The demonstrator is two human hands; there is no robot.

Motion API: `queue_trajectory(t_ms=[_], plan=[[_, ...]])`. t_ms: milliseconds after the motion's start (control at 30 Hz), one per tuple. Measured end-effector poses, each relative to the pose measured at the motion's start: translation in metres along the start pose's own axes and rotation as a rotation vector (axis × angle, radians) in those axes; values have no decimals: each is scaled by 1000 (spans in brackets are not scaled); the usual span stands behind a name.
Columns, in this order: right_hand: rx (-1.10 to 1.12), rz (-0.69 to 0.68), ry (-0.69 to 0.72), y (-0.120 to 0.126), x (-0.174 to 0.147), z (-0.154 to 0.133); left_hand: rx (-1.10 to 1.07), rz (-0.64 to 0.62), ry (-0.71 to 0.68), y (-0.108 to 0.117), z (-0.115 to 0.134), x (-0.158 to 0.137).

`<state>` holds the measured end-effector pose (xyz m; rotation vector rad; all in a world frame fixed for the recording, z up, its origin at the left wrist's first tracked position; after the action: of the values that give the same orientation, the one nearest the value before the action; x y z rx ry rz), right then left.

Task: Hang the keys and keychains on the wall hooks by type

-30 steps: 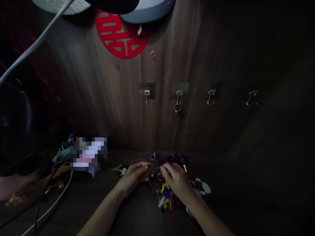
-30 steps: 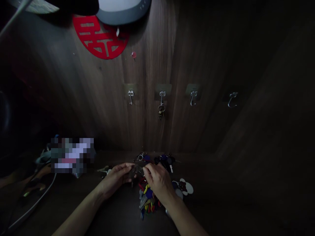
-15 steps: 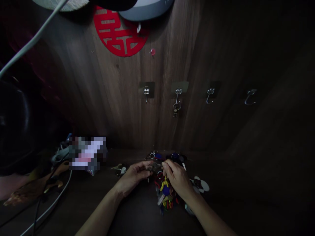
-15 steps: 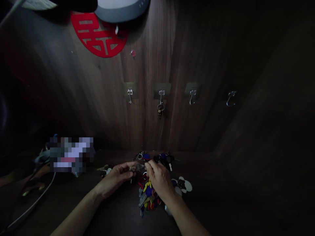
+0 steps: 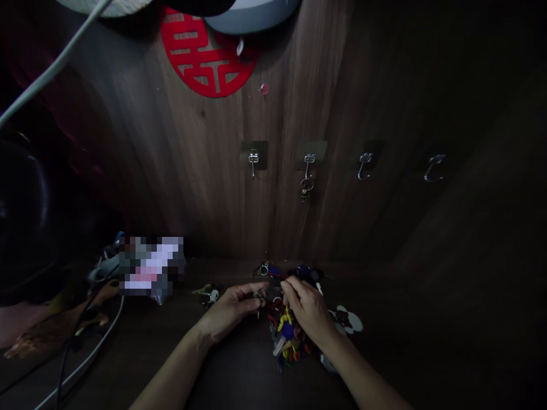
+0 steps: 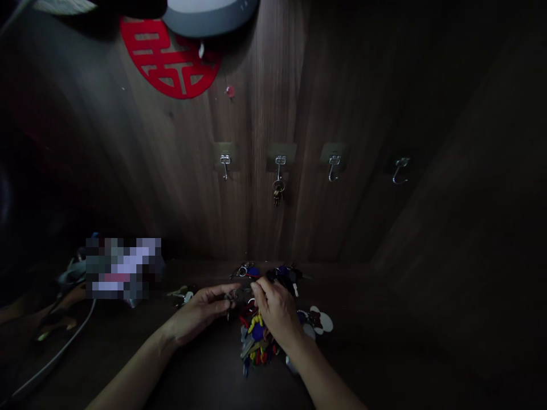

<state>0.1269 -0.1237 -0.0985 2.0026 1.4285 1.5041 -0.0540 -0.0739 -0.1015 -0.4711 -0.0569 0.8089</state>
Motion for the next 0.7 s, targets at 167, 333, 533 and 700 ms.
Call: queue_trajectory(t_ms=[167, 333, 533, 700], plan=[[7, -3, -22, 0, -1, 0, -51, -40, 17, -3, 3, -3], [38, 4, -31, 1, 0, -1, -45, -54, 9, -4, 2, -2], [5, 94, 14, 3, 0, -2, -40, -86, 8, -2, 1, -1], [43, 59, 5, 4, 1, -3, -79, -73, 39, -2, -1, -1]])
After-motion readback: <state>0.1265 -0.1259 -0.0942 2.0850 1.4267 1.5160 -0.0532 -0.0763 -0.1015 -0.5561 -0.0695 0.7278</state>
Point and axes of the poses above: each hand's wrist, its own x-axis towards the middle knuckle, its own y-axis out of the back of the hand, z = x × y, the point moved 1 cm from there along x, towards the middle knuckle, and after that the axes turned 1 degree about -x, right-handed, at the moved point
